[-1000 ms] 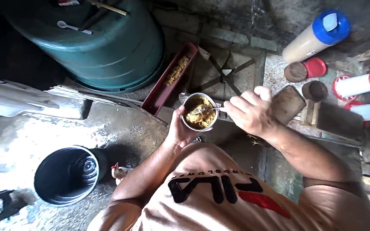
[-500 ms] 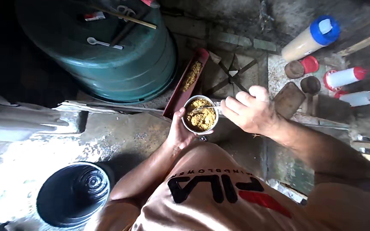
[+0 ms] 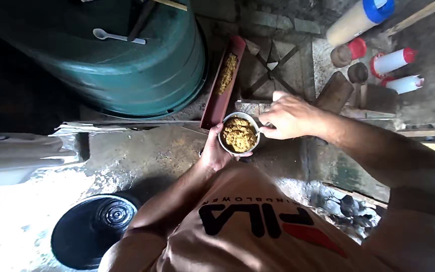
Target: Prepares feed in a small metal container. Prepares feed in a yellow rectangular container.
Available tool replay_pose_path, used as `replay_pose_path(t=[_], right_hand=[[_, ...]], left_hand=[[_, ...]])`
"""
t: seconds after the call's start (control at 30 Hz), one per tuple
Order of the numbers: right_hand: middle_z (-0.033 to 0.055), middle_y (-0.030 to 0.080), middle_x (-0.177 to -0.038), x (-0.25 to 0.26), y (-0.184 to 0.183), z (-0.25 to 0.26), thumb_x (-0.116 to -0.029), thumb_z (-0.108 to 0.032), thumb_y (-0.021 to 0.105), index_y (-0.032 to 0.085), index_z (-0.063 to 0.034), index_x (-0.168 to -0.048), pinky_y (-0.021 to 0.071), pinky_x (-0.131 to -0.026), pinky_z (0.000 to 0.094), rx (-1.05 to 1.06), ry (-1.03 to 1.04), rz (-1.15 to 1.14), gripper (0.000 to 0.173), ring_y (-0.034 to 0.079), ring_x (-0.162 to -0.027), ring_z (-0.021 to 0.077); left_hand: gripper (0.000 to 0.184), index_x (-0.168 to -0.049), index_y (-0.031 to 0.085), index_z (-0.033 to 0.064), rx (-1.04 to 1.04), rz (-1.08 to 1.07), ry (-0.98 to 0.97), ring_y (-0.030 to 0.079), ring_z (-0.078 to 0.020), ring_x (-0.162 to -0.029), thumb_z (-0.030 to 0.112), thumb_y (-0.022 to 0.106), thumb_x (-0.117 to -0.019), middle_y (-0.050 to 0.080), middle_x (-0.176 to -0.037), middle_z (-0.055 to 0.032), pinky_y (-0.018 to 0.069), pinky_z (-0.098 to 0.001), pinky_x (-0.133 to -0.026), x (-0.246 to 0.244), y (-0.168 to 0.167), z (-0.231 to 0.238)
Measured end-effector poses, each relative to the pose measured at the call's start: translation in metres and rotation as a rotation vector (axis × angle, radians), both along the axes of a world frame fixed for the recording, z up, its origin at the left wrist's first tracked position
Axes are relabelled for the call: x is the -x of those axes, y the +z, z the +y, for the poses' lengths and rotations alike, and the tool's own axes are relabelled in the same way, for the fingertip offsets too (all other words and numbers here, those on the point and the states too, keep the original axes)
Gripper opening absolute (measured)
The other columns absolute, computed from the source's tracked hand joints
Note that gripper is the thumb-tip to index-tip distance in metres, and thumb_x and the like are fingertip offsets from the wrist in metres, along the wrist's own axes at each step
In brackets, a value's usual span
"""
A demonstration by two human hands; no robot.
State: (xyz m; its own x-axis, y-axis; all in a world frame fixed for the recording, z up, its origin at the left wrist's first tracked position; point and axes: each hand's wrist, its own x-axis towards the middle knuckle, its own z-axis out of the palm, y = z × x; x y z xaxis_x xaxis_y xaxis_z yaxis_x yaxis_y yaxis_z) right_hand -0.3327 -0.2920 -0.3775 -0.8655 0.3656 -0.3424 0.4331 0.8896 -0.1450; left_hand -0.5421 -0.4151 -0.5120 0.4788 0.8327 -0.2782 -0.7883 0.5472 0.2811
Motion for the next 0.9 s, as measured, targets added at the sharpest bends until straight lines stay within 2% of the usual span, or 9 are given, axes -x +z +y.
replay_pose_path(t=[0.13, 0.23, 0.3, 0.4, 0.47, 0.57, 0.67, 0.73, 0.9], right_hand=[[-0.0001, 0.054, -0.059, -0.005, -0.012, -0.015, -0.1036, -0.041, 0.047, 0.060, -0.0159, -0.076, 0.0475, -0.076, 0.0453, 0.147, -0.219, 0.006, 0.039, 0.058, -0.061, 0.0177], [-0.0014, 0.047, -0.057, -0.007, -0.014, -0.020, -0.1057, -0.039, 0.046, 0.056, -0.0160, -0.072, 0.0426, -0.059, 0.0401, 0.217, -0.358, 0.103, 0.042, 0.052, -0.057, 0.0154], [-0.0016, 0.045, -0.058, -0.009, -0.015, -0.024, -0.1066, -0.038, 0.044, 0.055, -0.0151, -0.072, 0.0392, -0.052, 0.0375, 0.283, -0.466, 0.161, 0.042, 0.048, -0.053, 0.0140], [0.0012, 0.046, -0.060, -0.004, -0.021, -0.032, -0.1085, -0.032, 0.045, 0.056, -0.0108, -0.073, 0.0392, -0.052, 0.0379, 0.414, -0.690, 0.194, 0.043, 0.047, -0.053, 0.0152], [0.0035, 0.047, -0.062, 0.006, -0.024, -0.044, -0.1083, -0.029, 0.048, 0.058, -0.0077, -0.073, 0.0397, -0.053, 0.0401, 0.445, -0.823, 0.192, 0.043, 0.048, -0.056, 0.0175], [0.0038, 0.055, -0.064, 0.020, -0.015, -0.068, -0.1081, -0.037, 0.043, 0.061, -0.0135, -0.080, 0.0465, -0.059, 0.0461, 0.222, -0.769, 0.058, 0.041, 0.058, -0.062, 0.0215], [0.0058, 0.061, -0.063, 0.020, -0.016, -0.085, -0.1069, -0.040, 0.041, 0.065, -0.0139, -0.081, 0.0498, -0.084, 0.0498, -0.066, -0.669, 0.003, 0.044, 0.065, -0.067, 0.0248], [0.0126, 0.068, -0.074, 0.021, -0.013, -0.088, -0.1057, -0.037, 0.046, 0.070, -0.0084, -0.088, 0.0478, -0.094, 0.0552, -0.244, -0.650, 0.022, 0.042, 0.069, -0.076, 0.0311], [0.0133, 0.067, -0.084, 0.023, -0.008, -0.083, -0.1047, -0.033, 0.050, 0.065, -0.0066, -0.084, 0.0455, -0.085, 0.0501, -0.646, -0.613, 0.160, 0.037, 0.066, -0.084, 0.0321]], left_hand=[[0.076, -0.145, 0.049, 0.0187, -0.033, 0.018, 0.053, 0.064, -0.0431, -0.116, 0.065, 0.066, -0.0871, 0.060, -0.135, -0.0204, 0.0570, -0.0658, -0.085, 0.009, -0.001, -0.002], [0.075, -0.143, 0.052, 0.0193, -0.072, 0.071, 0.107, 0.063, -0.0384, -0.119, 0.065, 0.068, -0.0853, 0.062, -0.134, -0.0167, 0.0560, -0.0641, -0.089, 0.015, 0.002, -0.003], [0.075, -0.141, 0.053, 0.0210, -0.115, 0.144, 0.142, 0.065, -0.0299, -0.116, 0.065, 0.070, -0.0832, 0.065, -0.130, -0.0116, 0.0583, -0.0547, -0.090, 0.016, 0.005, -0.003], [0.084, -0.148, 0.043, 0.0246, -0.153, 0.283, 0.182, 0.065, -0.0266, -0.117, 0.068, 0.069, -0.0819, 0.063, -0.132, -0.0091, 0.0589, -0.0505, -0.090, 0.017, 0.002, -0.004], [0.082, -0.148, 0.041, 0.0253, -0.180, 0.367, 0.225, 0.064, -0.0251, -0.118, 0.068, 0.068, -0.0836, 0.062, -0.134, -0.0074, 0.0583, -0.0496, -0.091, 0.015, -0.002, -0.003], [0.076, -0.151, 0.036, 0.0269, -0.227, 0.444, 0.299, 0.061, -0.0239, -0.122, 0.062, 0.063, -0.0893, 0.058, -0.138, -0.0057, 0.0563, -0.0502, -0.095, 0.014, -0.008, 0.002], [0.073, -0.154, 0.031, 0.0260, -0.282, 0.494, 0.348, 0.057, -0.0226, -0.129, 0.058, 0.059, -0.0938, 0.054, -0.145, -0.0044, 0.0538, -0.0495, -0.101, 0.014, -0.006, 0.005], [0.075, -0.154, 0.031, 0.0239, -0.318, 0.504, 0.366, 0.055, -0.0223, -0.131, 0.058, 0.060, -0.0936, 0.052, -0.147, -0.0049, 0.0524, -0.0488, -0.103, 0.012, -0.003, 0.008], [0.080, -0.150, 0.034, 0.0253, -0.345, 0.442, 0.335, 0.059, -0.0221, -0.126, 0.065, 0.064, -0.0881, 0.056, -0.140, -0.0048, 0.0545, -0.0479, -0.100, 0.010, 0.012, 0.013]])
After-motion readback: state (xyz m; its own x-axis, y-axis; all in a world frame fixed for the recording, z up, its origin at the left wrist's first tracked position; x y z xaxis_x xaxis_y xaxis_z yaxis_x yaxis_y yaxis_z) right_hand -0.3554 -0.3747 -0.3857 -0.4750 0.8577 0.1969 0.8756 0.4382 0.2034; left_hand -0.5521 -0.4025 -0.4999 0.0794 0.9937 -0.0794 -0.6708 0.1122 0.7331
